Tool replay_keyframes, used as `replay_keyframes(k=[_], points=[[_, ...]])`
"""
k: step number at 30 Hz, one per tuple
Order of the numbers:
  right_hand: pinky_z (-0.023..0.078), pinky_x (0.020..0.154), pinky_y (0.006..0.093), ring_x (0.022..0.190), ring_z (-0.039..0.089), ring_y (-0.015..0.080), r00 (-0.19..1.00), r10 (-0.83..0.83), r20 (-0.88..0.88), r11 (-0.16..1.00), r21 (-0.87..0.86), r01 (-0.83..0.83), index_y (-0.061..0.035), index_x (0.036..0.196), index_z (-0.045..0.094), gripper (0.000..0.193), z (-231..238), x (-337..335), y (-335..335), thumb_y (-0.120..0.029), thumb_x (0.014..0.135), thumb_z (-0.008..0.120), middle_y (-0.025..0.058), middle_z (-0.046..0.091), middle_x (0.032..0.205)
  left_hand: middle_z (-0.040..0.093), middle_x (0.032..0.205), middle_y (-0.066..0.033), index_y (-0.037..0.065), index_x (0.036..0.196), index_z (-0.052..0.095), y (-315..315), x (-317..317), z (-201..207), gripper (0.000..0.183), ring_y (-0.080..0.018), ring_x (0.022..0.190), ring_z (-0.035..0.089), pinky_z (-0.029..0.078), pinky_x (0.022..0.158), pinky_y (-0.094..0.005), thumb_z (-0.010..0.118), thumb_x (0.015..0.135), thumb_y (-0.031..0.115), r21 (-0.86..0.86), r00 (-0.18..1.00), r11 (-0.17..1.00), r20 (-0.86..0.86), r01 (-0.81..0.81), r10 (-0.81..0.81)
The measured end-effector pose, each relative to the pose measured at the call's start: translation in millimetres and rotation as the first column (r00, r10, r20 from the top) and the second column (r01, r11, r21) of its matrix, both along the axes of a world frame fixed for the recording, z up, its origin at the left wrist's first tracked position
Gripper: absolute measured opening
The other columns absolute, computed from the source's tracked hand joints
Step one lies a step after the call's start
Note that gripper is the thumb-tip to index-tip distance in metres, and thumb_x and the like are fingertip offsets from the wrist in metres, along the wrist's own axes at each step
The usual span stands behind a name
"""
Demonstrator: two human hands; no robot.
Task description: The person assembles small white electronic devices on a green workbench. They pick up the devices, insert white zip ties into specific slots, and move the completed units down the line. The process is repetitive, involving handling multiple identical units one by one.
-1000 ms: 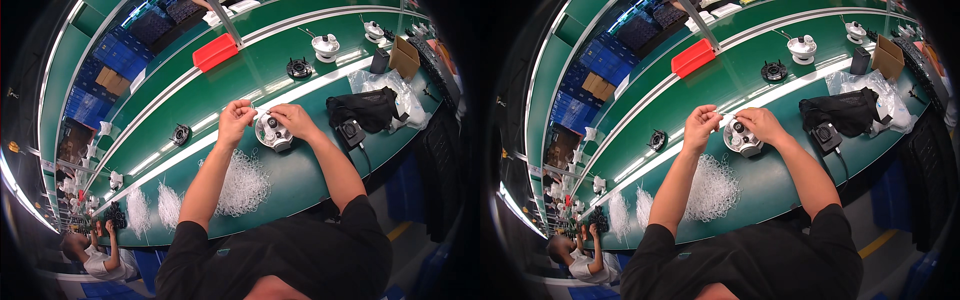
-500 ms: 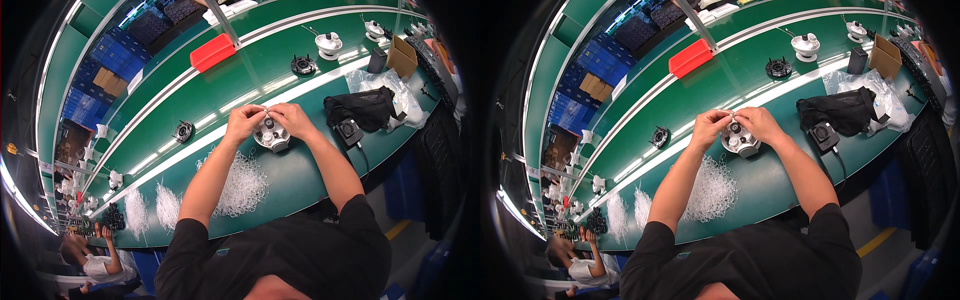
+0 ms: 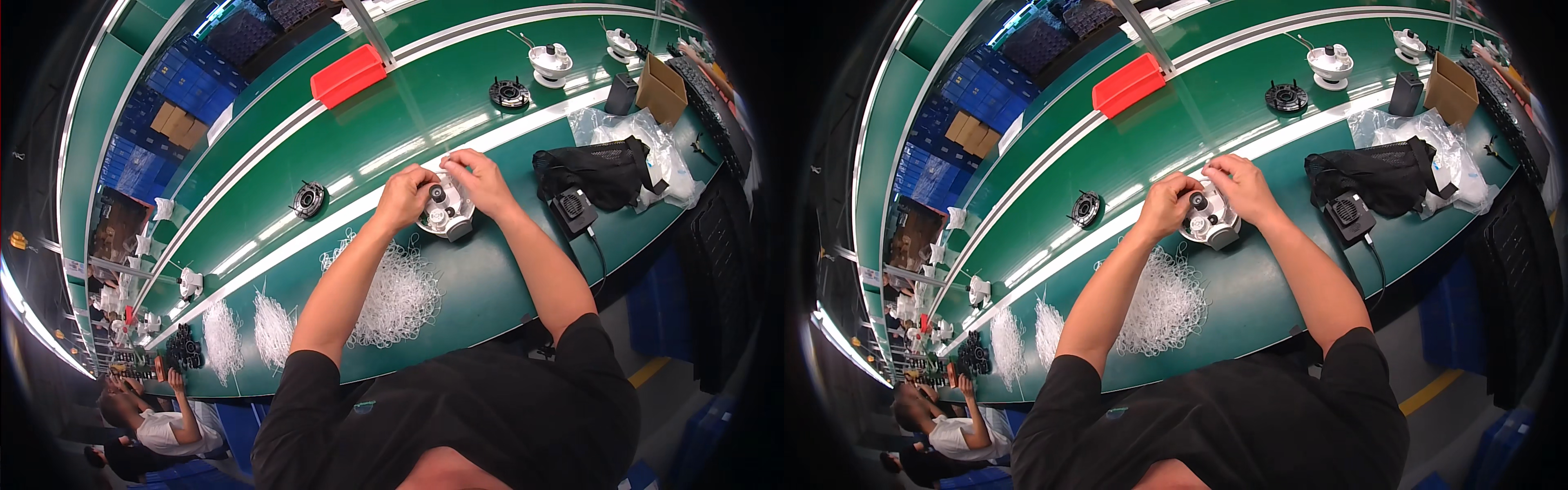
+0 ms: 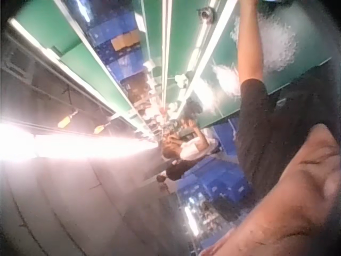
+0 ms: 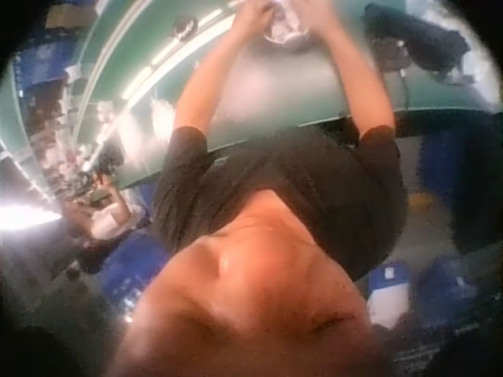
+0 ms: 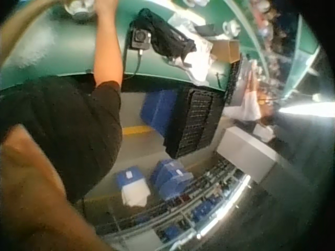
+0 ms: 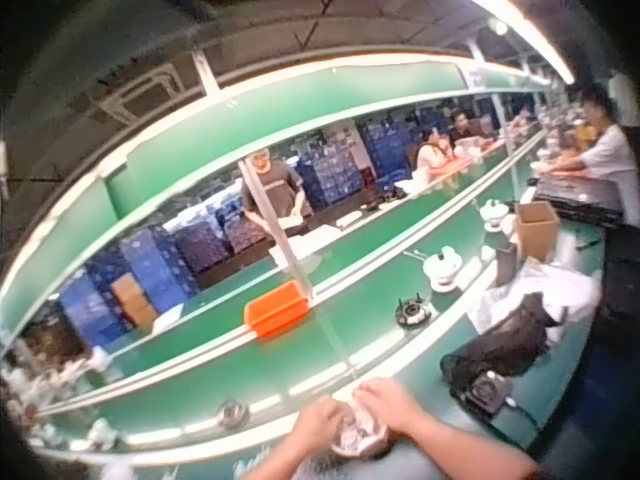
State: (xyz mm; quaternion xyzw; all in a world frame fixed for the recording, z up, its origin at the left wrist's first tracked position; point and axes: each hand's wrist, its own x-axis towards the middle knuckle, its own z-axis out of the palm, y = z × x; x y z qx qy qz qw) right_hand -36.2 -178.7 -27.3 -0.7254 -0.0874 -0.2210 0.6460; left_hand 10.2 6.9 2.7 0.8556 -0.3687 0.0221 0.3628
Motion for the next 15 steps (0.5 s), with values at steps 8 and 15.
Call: replay_keyframes(k=[8,15], points=[[0.042,0.068,0.0249,0.071,0.051,0.0095,0.93,0.202,-0.308,0.907,0.418,-0.059,-0.0027,0.098,0.066,0.023,-10.2,1.4,-10.6,-0.022,0.1,0.055,-0.0011,0.057,0.077,0.063,0.084,-0.0125,0.005,0.088,0.071,-3.7,-3.4,0.9,0.019,-0.0326,0.079,0.064,0.051,0.069,-0.0398,0.066,0.071,-0.004,0.114,0.982,0.994,0.187,-0.005,-0.017],[0.047,0.067,0.0405,0.071,0.058,0.0307,0.999,-0.005,-0.045,0.91,-0.414,-0.014,-0.0069,0.089,0.069,0.014,15.8,-14.1,-4.2,-0.017,0.081,0.072,0.0113,0.059,0.076,0.064,0.084,-0.0135,0.003,0.088,0.07,-0.9,-5.6,-3.4,0.015,-0.0334,0.077,0.064,0.051,0.068,-0.0397,0.067,0.075,-0.002,0.026,0.985,0.998,0.167,-0.056,0.05]])
